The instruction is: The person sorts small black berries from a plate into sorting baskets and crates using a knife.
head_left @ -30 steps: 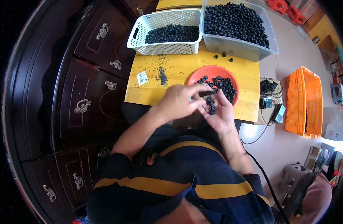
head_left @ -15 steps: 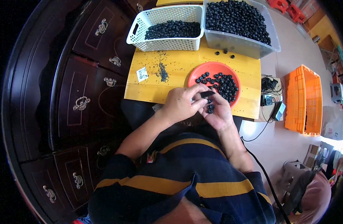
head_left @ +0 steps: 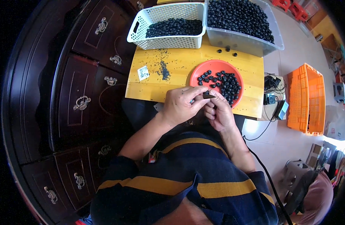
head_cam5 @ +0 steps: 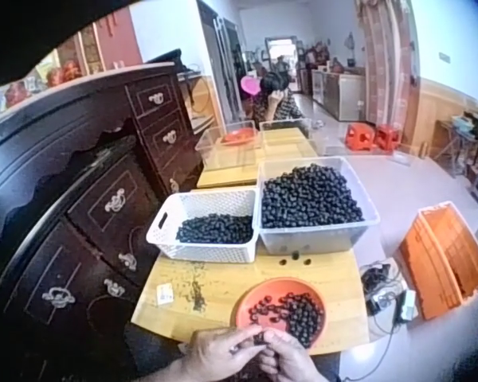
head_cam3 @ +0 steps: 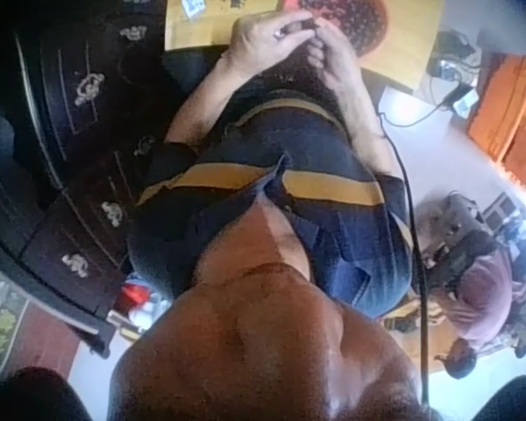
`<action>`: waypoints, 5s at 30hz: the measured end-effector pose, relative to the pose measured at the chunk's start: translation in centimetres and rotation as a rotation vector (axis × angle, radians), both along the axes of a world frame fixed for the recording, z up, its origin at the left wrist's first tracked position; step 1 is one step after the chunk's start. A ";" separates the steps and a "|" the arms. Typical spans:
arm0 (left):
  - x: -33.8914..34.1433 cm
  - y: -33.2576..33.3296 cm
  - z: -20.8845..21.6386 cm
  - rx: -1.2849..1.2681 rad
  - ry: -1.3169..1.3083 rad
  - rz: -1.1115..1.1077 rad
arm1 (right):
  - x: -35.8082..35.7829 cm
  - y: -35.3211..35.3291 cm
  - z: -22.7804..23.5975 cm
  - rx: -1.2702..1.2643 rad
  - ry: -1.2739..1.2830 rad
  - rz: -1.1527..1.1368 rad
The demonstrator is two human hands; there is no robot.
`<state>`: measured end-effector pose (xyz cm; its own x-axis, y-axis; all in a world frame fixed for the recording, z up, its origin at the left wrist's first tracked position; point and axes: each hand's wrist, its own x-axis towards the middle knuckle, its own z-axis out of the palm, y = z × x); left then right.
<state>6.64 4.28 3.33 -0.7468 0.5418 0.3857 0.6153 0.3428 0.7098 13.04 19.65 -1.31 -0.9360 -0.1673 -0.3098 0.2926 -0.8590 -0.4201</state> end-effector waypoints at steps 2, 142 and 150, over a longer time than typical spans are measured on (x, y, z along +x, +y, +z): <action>0.0 0.0 -0.1 -0.018 0.029 -0.004 | 0.1 0.0 -0.1 0.043 0.017 -0.021; -6.1 -1.4 3.6 -0.252 -0.037 -0.063 | -2.0 0.3 -0.2 -0.411 -0.151 -0.062; -2.0 -1.0 -0.4 -0.406 0.017 -0.139 | -2.2 -1.0 -0.4 -0.364 -0.075 0.010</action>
